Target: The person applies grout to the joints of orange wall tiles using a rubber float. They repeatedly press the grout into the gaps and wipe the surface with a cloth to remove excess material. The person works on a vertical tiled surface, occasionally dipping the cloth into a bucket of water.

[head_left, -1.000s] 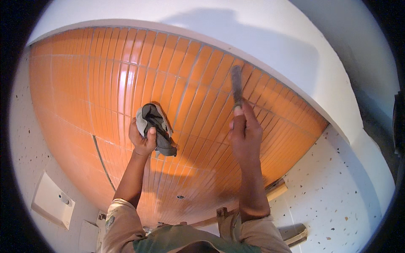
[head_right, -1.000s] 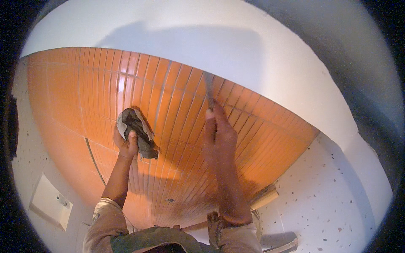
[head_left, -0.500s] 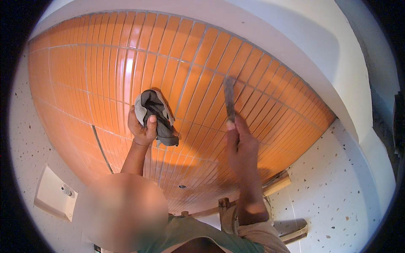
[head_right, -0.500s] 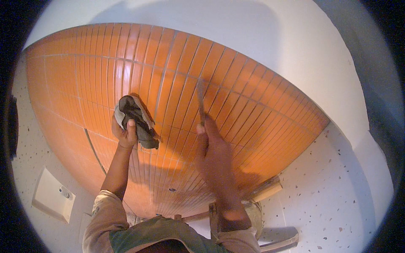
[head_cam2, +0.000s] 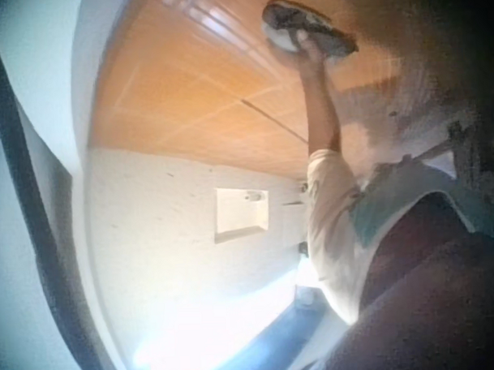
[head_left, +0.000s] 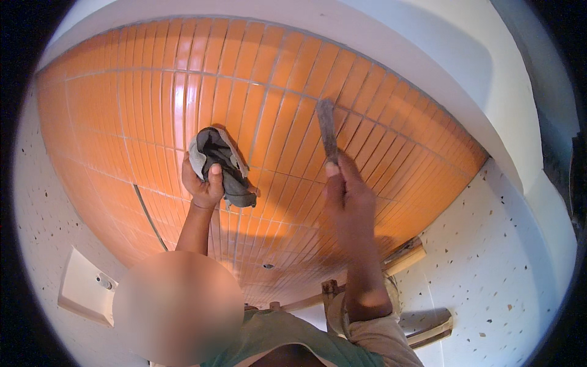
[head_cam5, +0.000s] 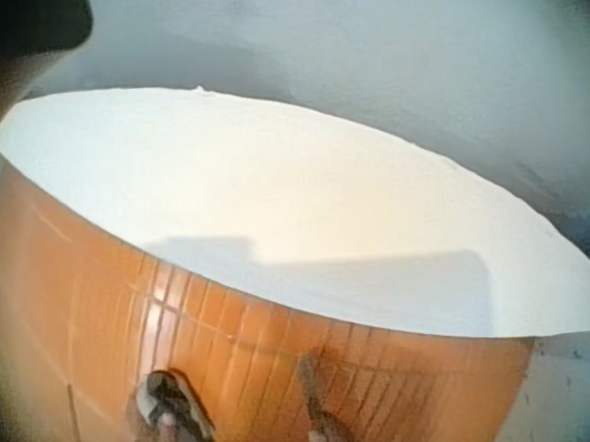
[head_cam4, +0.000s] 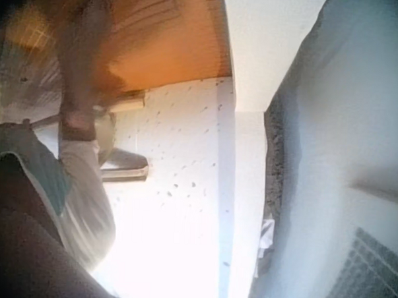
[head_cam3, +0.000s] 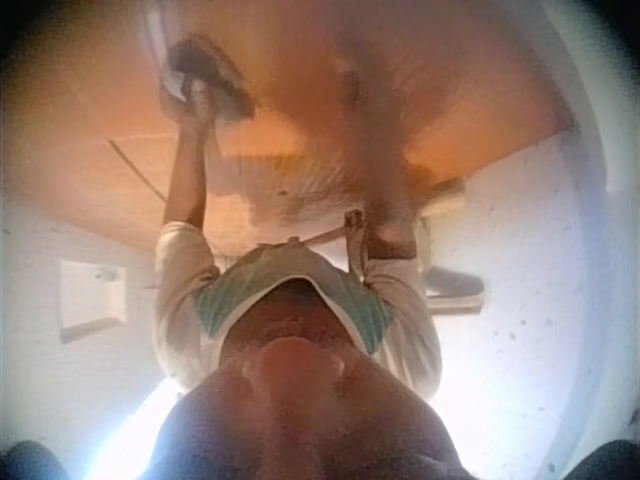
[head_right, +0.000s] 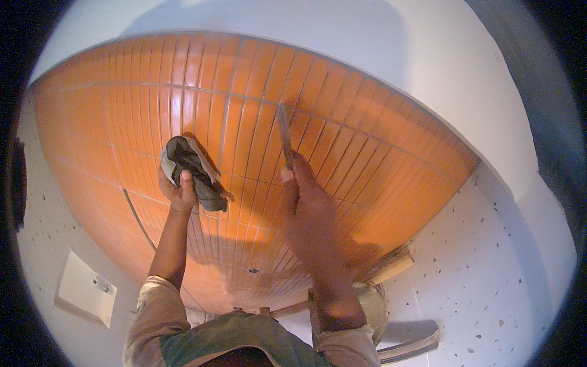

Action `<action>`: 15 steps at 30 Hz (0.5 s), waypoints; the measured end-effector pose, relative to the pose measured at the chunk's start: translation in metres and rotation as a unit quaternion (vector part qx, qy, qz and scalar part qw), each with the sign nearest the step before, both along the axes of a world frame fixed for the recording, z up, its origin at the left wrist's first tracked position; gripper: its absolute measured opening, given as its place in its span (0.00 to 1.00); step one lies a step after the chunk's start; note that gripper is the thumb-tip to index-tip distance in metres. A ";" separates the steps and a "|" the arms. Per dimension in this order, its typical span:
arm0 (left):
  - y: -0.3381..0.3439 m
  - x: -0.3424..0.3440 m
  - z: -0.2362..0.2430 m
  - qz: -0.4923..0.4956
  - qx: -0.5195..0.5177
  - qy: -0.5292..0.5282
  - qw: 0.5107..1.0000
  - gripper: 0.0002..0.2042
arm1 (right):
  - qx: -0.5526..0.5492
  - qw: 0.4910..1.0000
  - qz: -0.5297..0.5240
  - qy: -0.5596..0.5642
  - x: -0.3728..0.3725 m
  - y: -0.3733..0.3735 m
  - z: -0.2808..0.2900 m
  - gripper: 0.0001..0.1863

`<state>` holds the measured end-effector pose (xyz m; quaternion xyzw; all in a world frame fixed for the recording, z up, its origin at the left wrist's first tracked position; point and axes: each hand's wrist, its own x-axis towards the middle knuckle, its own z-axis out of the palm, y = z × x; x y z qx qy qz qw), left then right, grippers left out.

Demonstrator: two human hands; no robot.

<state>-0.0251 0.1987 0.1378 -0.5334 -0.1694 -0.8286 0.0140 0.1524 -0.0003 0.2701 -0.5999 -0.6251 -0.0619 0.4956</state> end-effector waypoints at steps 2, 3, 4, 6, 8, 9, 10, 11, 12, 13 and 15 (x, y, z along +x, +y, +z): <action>0.002 0.001 -0.003 -0.015 -0.004 -0.001 1.000 0.24 | 0.002 1.000 0.010 -0.020 0.005 0.000 -0.020 0.15; 0.002 0.001 -0.004 -0.024 -0.007 -0.002 1.000 0.24 | -0.021 0.999 0.017 -0.025 0.008 -0.007 -0.032 0.15; 0.001 0.001 -0.004 -0.023 -0.010 -0.002 1.000 0.24 | -0.044 0.998 0.024 -0.029 0.010 -0.013 -0.036 0.15; 0.001 -0.001 -0.003 -0.019 -0.017 0.001 1.000 0.23 | -0.050 0.998 0.031 -0.027 0.013 -0.019 -0.026 0.16; 0.002 0.000 0.000 -0.026 -0.001 -0.011 1.000 0.23 | -0.049 0.998 0.036 -0.005 0.007 -0.022 -0.005 0.17; 0.002 -0.003 0.000 -0.024 0.007 -0.016 1.000 0.23 | -0.044 0.998 0.041 0.015 0.002 -0.021 0.011 0.17; 0.003 -0.003 -0.001 -0.021 0.003 -0.007 1.000 0.23 | -0.041 0.998 0.039 0.034 0.001 -0.020 0.020 0.18; 0.004 -0.004 -0.003 -0.017 -0.002 0.001 1.000 0.23 | -0.020 0.999 0.043 0.025 0.003 -0.017 0.023 0.18; 0.004 -0.005 -0.003 -0.012 -0.006 0.007 1.000 0.23 | 0.001 0.999 0.047 0.013 0.005 -0.014 0.023 0.18; 0.004 -0.005 -0.003 -0.022 -0.004 0.009 1.000 0.23 | 0.011 0.999 0.049 0.004 0.007 -0.011 0.020 0.18; 0.003 -0.001 -0.001 -0.042 -0.003 0.009 0.999 0.23 | 0.021 0.998 0.050 -0.013 0.013 -0.005 0.009 0.18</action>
